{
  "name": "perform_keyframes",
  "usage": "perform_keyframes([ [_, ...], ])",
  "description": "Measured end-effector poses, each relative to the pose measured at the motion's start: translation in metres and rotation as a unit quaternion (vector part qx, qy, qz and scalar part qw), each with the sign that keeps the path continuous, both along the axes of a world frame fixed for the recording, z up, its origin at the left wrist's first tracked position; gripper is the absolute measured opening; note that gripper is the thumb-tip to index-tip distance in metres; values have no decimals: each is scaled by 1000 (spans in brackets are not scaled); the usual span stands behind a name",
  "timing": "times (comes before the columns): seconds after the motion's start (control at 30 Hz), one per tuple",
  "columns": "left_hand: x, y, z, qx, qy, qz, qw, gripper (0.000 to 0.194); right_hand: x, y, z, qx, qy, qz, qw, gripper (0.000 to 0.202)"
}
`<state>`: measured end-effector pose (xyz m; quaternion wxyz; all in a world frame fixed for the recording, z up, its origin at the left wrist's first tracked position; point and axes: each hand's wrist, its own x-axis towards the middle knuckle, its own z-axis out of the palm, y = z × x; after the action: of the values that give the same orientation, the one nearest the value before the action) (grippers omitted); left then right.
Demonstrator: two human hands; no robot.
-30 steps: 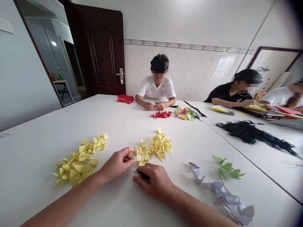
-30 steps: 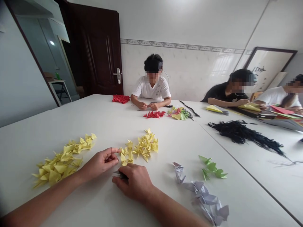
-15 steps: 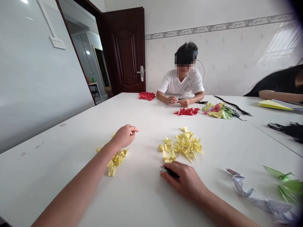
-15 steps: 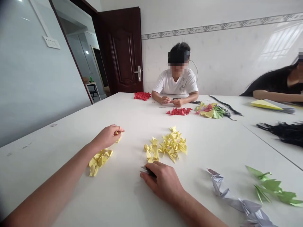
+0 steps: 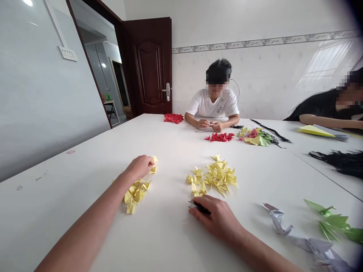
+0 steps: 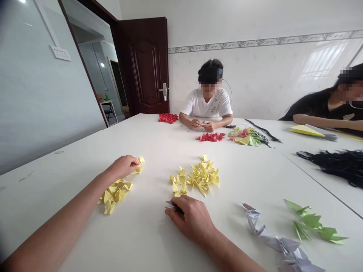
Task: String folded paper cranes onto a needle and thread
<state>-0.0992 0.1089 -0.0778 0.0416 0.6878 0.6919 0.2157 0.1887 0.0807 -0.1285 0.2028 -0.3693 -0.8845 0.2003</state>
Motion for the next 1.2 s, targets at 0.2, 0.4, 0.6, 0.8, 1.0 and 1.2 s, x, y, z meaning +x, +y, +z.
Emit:
perform_keyframes([
  [0.2, 34, -9, 12, 12, -76, -22, 997, 16, 2, 0, -5, -8, 25, 0, 1000, 22],
  [0.4, 83, -23, -5, -78, -195, -112, 971, 19, 5, 2, -8, -5, 79, -16, 997, 25],
  [0.6, 103, -35, -6, -86, -195, -150, 965, 12, 6, 4, -7, -2, 87, -39, 995, 26],
  [0.8, 108, -37, -6, -79, -226, -173, 955, 12, 6, 5, -8, 0, 85, -35, 996, 26],
  [1.0, 108, -36, -9, -40, -204, -205, 956, 18, 9, 11, -4, -23, 121, -46, 991, 29],
  [1.2, 110, -37, -14, -15, -113, -252, 961, 26, 10, 10, 1, -5, 99, -27, 995, 30],
])
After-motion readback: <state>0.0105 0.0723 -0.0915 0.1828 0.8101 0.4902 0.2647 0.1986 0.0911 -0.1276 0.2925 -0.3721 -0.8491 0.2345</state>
